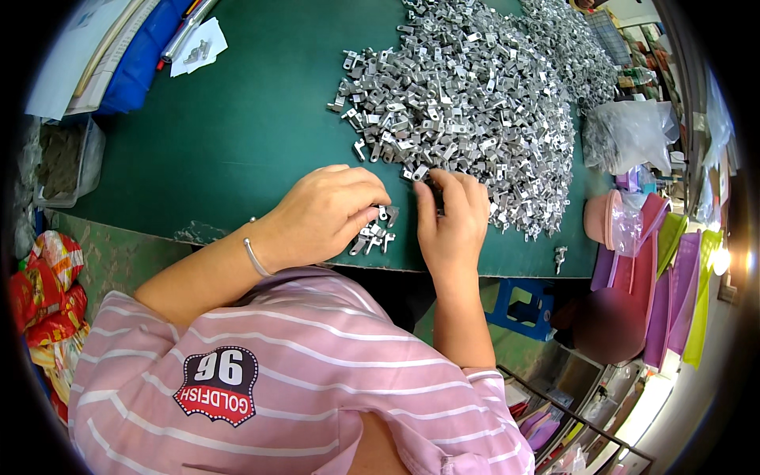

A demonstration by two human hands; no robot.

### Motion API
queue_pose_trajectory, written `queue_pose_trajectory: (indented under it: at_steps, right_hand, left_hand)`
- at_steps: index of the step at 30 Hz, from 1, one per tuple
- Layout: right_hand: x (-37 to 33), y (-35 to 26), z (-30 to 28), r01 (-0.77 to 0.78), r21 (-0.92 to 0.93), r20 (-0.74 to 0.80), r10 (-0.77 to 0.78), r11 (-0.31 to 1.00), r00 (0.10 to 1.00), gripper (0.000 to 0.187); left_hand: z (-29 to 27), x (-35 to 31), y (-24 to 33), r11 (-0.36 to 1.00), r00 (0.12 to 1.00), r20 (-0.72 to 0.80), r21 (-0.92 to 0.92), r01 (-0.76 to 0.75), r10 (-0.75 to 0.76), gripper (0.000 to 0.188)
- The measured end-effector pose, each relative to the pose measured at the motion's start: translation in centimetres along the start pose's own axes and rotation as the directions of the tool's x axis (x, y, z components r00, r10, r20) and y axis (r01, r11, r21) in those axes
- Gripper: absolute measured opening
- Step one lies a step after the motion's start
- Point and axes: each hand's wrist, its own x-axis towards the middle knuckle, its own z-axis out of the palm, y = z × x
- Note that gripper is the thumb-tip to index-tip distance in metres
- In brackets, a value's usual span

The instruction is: The person sorts through a large pile of small metal hardware clips on a green workbench by hand, picking up individual pieces and moving them into smaller groups.

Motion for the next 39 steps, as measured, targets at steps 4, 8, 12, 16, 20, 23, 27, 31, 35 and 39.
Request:
queue_pose_trajectory:
  at_steps: [4, 8, 12, 16, 20, 23, 27, 31, 35, 39]
  right_hand:
    - [0.4, -0.5, 0.8, -0.025, -0.186, -0.008, 0.024, 0.982, 1.0, 0.021]
    - [0.2, 0.5, 0.2, -0.015, -0.06, 0.008, 0.015, 0.998, 1.0, 0.014]
    - [-0.3, 0.5, -0.5, -0.267, 0.368, 0.061, 0.264, 0.891, 0.963, 0.006]
    - [0.0, 0.1, -2.5, -0.622, 0.754, 0.475, 0.477, 0.212, 0.74, 0.011]
    - [-0.3, 0.8, -2.8, -0.613, 0.768, 0.633, 0.374, -0.188, 0.678, 0.014]
    - [-0.8, 0.5, -2.5, -0.614, 0.757, 0.651, 0.333, -0.223, 0.682, 0.014]
    - [-1.6, -1.1, -2.2, -0.51, 0.545, 0.431, 0.299, 0.666, 0.851, 0.008]
    - [-0.5, 0.3, -1.9, -0.2, 0.151, 0.134, 0.18, 0.968, 0.974, 0.012]
    - [0.1, 0.0, -1.0, -0.002, -0.065, 0.102, 0.008, 0.998, 0.995, 0.008]
    - [-0.4, 0.5, -0.9, -0.033, 0.099, 0.051, 0.028, 0.995, 0.998, 0.009]
  left_hand:
    - [0.0, 0.0, -0.1, 1.0, 1.0, 0.011, -0.007, 0.006, -0.006, 0.012]
    - [0.1, 0.0, -0.1, 1.0, 1.0, -0.008, -0.009, -0.005, 0.005, 0.012]
    - [0.0, 0.0, 0.0, 1.0, 1.0, 0.009, -0.01, 0.006, -0.006, 0.013]
    - [0.1, 0.0, -0.1, 1.0, 1.0, 0.006, -0.01, -0.002, 0.002, 0.014]
    - [0.1, -0.1, -0.2, 1.0, 1.0, -0.008, 0.003, -0.006, 0.006, 0.018]
    - [-0.1, 0.0, 0.4, 0.999, 0.999, -0.004, -0.019, 0.046, -0.046, 0.023]
    - [-0.3, -0.1, 0.3, 1.0, 0.999, 0.026, 0.014, 0.017, -0.018, 0.025]
    - [-0.1, -0.2, 0.1, 1.0, 0.999, 0.046, 0.019, 0.005, -0.006, 0.019]
    - [-0.1, -0.2, 0.0, 1.0, 0.999, 0.048, 0.015, 0.015, -0.016, 0.016]
    - [0.0, -0.2, 0.0, 1.0, 0.999, 0.042, -0.001, 0.01, -0.01, 0.016]
